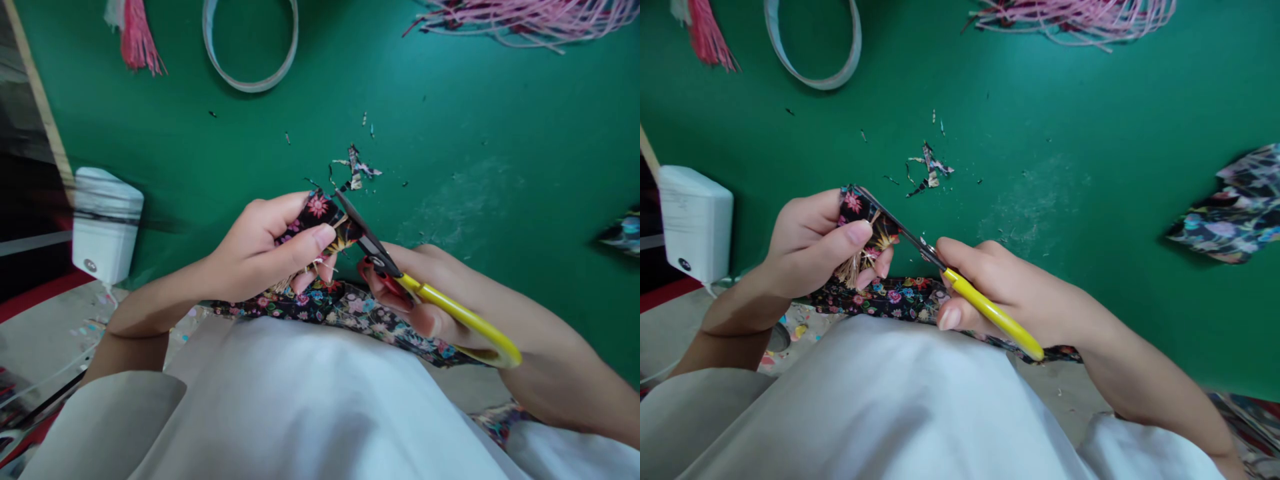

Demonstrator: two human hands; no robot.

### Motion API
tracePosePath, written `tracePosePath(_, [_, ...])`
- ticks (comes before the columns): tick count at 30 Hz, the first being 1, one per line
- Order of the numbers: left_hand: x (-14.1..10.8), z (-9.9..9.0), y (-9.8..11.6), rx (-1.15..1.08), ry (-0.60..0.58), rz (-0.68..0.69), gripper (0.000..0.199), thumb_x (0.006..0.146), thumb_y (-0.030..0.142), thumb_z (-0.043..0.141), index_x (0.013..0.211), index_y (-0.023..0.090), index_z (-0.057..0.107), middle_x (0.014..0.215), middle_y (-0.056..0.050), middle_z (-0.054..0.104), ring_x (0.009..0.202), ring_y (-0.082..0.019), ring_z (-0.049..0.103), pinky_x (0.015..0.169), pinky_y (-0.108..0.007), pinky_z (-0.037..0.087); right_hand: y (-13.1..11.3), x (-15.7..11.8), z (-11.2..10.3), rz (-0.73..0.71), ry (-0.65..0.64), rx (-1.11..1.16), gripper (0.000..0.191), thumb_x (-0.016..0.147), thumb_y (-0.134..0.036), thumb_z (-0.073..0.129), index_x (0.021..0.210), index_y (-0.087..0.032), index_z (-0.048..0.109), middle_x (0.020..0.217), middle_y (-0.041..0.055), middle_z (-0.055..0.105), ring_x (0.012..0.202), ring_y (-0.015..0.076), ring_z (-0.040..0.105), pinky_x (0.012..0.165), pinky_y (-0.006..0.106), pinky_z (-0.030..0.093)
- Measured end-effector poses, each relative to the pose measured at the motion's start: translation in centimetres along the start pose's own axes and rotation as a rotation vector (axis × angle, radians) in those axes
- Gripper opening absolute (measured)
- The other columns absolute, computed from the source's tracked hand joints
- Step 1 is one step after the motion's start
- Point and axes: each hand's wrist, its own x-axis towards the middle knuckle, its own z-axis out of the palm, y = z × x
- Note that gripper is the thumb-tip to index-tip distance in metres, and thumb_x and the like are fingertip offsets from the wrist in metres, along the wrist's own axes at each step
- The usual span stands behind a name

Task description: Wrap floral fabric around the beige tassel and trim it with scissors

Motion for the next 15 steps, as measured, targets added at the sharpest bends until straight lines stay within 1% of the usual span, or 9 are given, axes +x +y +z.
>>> tracePosePath(4, [-0.01, 0.03, 0.03, 0.006, 0.004, -0.015, 0.023, 0.096, 0.036, 0.050, 0.083, 0.019, 0.057, 0.069, 0.003, 0.068, 0.045, -0.003, 0.057, 0.041, -0.014, 0.045, 0.17, 0.01, 0.15, -0.004, 0.014, -0.004, 0.058, 0.084, -0.078, 0.036, 0.082, -0.020, 0.041, 0.057, -0.0083, 0.044, 0.045, 0.0032, 0.036, 0.039, 0.017, 0.028])
tracePosePath(7, [-0.01, 0.06, 0.05, 0.014, 0.007, -0.029, 0.026, 0.096, 0.039, 0.050, 0.081, 0.019, 0.057, 0.067, 0.003, 0.067, 0.045, -0.004, 0.056, 0.041, -0.014, 0.045, 0.24, 0.02, 0.38, -0.011, 0.023, 0.048, 0.056, 0.085, -0.076, 0.039, 0.081, -0.020, 0.041, 0.055, -0.0087, 0.044, 0.044, 0.0030, 0.035, 0.038, 0.016, 0.027])
tracePosePath(12, [0.05, 0.07, 0.11, -0.006, 0.000, -0.004, 0.021, 0.097, 0.034, 0.050, 0.083, 0.019, 0.057, 0.069, 0.003, 0.067, 0.046, -0.003, 0.057, 0.042, -0.014, 0.046, 0.25, 0.15, 0.70, 0.000, 0.032, 0.094, 0.055, 0.085, -0.075, 0.041, 0.080, -0.020, 0.042, 0.053, -0.0087, 0.045, 0.042, 0.0025, 0.035, 0.037, 0.015, 0.027])
tracePosePath(15, [0.06, 0.07, 0.11, 0.000, -0.013, 0.000, 0.022, 0.097, 0.033, 0.049, 0.082, 0.019, 0.056, 0.069, 0.003, 0.066, 0.046, -0.003, 0.057, 0.041, -0.013, 0.046, 0.19, 0.28, 0.78, -0.016, 0.051, 0.110, 0.053, 0.085, -0.073, 0.043, 0.080, -0.020, 0.042, 0.053, -0.0093, 0.044, 0.042, 0.0022, 0.035, 0.037, 0.015, 0.027])
